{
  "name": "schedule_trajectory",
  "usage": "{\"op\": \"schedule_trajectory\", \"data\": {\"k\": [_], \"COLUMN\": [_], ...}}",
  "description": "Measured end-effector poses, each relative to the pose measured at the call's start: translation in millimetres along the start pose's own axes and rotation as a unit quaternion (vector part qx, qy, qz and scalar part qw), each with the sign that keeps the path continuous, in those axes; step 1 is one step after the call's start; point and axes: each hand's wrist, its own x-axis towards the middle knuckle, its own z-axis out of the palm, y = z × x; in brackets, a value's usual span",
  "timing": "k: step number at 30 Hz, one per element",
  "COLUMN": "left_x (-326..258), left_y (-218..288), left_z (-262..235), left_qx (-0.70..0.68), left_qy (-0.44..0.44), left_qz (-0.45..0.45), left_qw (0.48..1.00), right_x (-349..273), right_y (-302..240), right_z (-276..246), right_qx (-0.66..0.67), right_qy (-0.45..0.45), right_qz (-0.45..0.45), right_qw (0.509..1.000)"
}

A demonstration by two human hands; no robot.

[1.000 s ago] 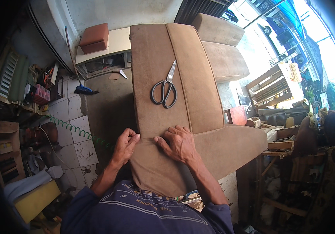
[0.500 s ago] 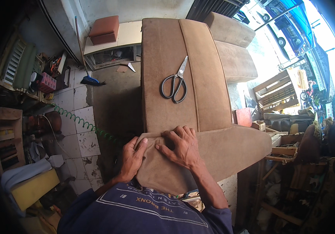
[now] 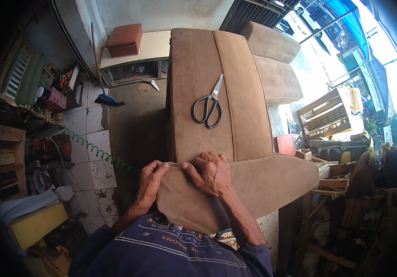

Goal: The person cuts foam padding with scissors and places it under the sofa seat fabric. They then use a pneumatic staple gun to secure the fabric to the wooden frame, flipping the seat to work on the underside.

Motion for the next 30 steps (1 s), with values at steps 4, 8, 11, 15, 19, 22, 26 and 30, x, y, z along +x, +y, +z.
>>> {"op": "schedule_trajectory", "data": {"k": [4, 8, 11, 15, 19, 22, 26, 30], "left_x": [11, 6, 5, 14, 24, 28, 33, 36], "left_y": [17, 30, 23, 10, 4, 5, 4, -1], "left_z": [-6, -11, -4, -10, -19, -22, -23, -26], "left_qx": [0.197, 0.259, 0.328, 0.349, 0.272, 0.271, 0.298, 0.314], "left_qy": [0.111, -0.098, -0.159, -0.178, -0.201, -0.218, -0.213, -0.215], "left_qz": [0.193, 0.275, 0.245, 0.181, 0.222, 0.203, 0.222, 0.259], "left_qw": [0.955, 0.921, 0.898, 0.902, 0.914, 0.915, 0.904, 0.888], "right_x": [2, 4, 6, 7, 6, 5, -6, -36], "right_y": [1, 1, 0, -1, -1, -3, -9, -12], "right_z": [0, 1, 4, 7, 13, 20, 22, -5], "right_qx": [-0.003, 0.001, -0.016, -0.02, -0.034, -0.047, -0.094, 0.045], "right_qy": [0.0, 0.021, 0.021, 0.043, 0.065, 0.085, 0.08, 0.012], "right_qz": [0.015, -0.004, -0.013, -0.028, -0.046, -0.031, 0.022, 0.1], "right_qw": [1.0, 1.0, 1.0, 0.998, 0.996, 0.995, 0.992, 0.994]}}
